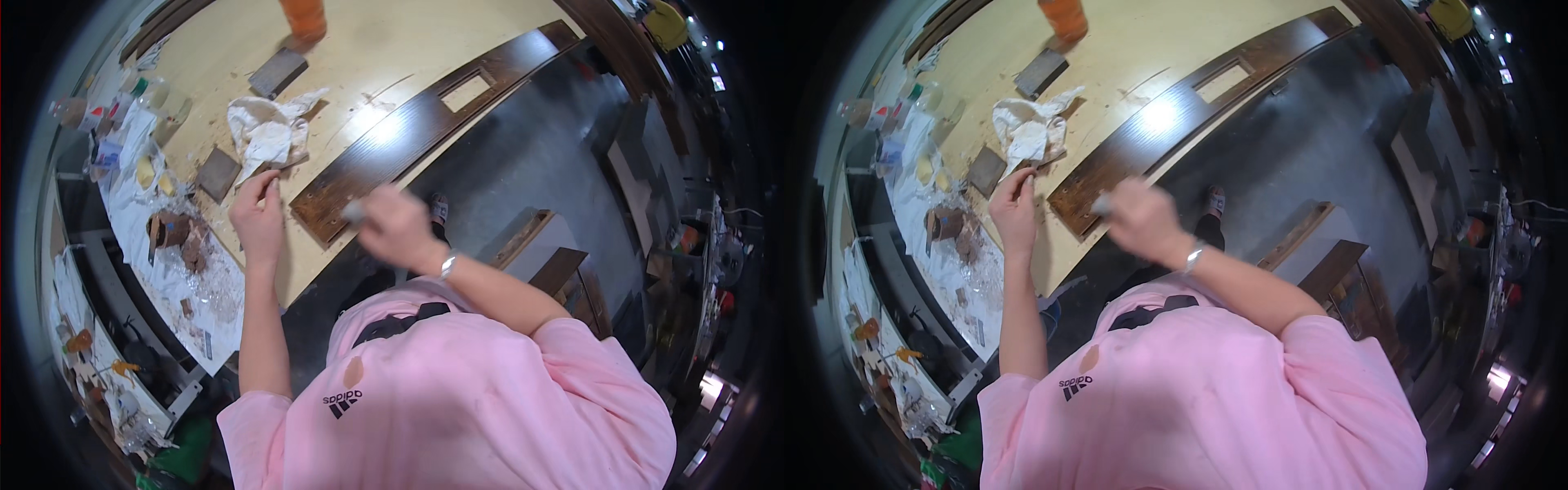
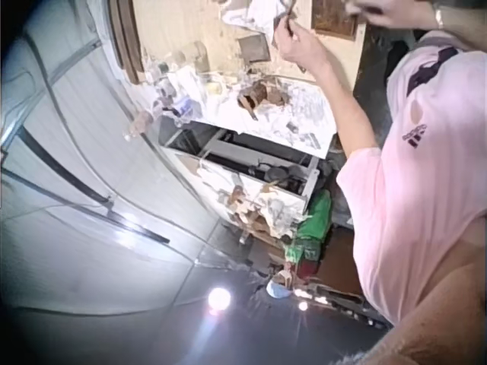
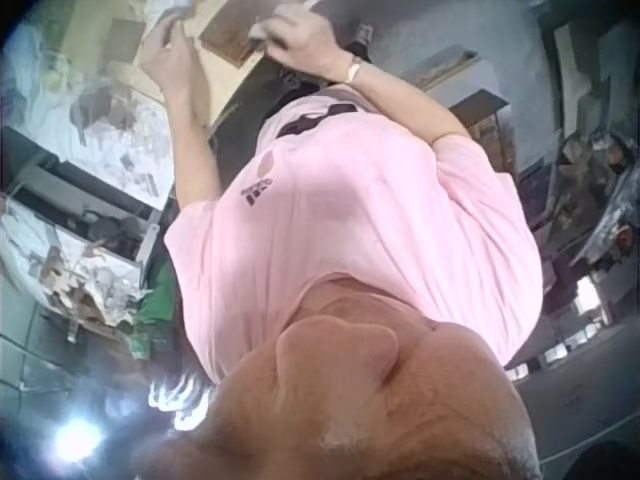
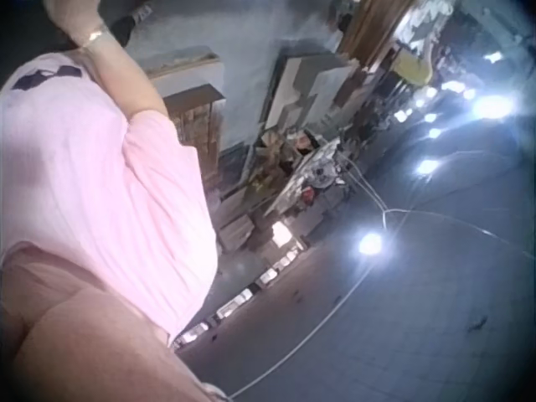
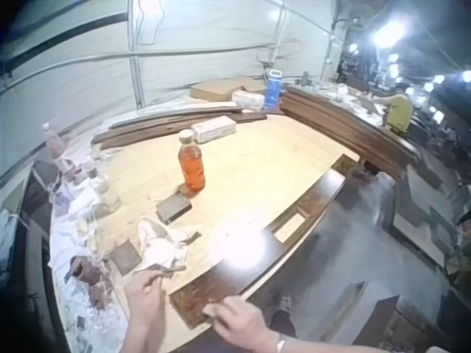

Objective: The person sands a wooden plank with a block, wipes the surface with a cloth, and applies liquid from a bottle to the cloth while working at a bench.

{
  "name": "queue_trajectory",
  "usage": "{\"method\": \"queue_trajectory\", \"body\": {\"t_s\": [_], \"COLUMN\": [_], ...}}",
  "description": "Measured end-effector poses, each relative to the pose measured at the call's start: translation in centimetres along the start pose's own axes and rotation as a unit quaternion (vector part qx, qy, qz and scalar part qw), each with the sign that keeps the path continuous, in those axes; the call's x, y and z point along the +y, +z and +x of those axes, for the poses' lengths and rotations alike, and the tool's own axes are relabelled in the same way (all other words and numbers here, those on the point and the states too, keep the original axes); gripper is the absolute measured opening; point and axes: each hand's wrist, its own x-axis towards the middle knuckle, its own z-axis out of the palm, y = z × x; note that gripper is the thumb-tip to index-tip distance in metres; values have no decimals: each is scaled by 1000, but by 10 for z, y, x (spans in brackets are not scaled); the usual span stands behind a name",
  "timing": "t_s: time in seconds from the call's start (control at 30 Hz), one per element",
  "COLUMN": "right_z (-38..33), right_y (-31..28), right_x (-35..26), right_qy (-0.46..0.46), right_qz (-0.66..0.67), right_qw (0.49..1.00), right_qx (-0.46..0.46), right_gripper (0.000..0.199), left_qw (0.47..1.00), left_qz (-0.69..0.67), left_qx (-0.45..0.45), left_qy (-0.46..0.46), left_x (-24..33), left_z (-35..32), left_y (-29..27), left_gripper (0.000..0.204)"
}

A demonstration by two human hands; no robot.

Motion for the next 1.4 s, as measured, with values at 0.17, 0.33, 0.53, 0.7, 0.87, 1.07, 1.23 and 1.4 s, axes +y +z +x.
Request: {"method": "queue_trajectory", "body": {"t_s": [0.17, 0.33, 0.53, 0.7, 0.87, 1.07, 1.23, 1.4], "right_z": [-7, 2, -2, 29, 54, 39, 80, 126], "right_y": [2, -51, -36, -130, -164, -182, -293, -343], "right_x": [18, 91, 102, 223, 255, 335, 489, 545], "right_qy": [53, 159, 108, 224, 102, 176, 209, 312], "right_qz": [-12, -146, -44, -154, -127, -80, -160, -283], "right_qw": [998, 972, 993, 957, 985, 979, 960, 895], "right_qx": [-16, 92, -5, 105, 64, 71, 99, 148], "right_gripper": [18, 11, 16, 14, 15, 16, 17, 16], "left_qw": [998, 999, 992, 971, 968, 958, 954, 949], "left_qz": [-53, -31, -54, 187, 216, 248, 267, 289], "left_qx": [12, -26, -109, -114, -103, -125, -120, -118], "left_qy": [-9, 4, 35, 100, 82, 66, 61, 42], "left_x": [12, 34, 53, 77, 92, 100, 107, 105], "left_z": [8, 9, 45, 61, 57, 61, 62, 61], "left_y": [10, 37, 133, 204, 219, 220, 226, 227], "left_gripper": [13, 13, 18, 27, 25, 25, 26, 26]}}
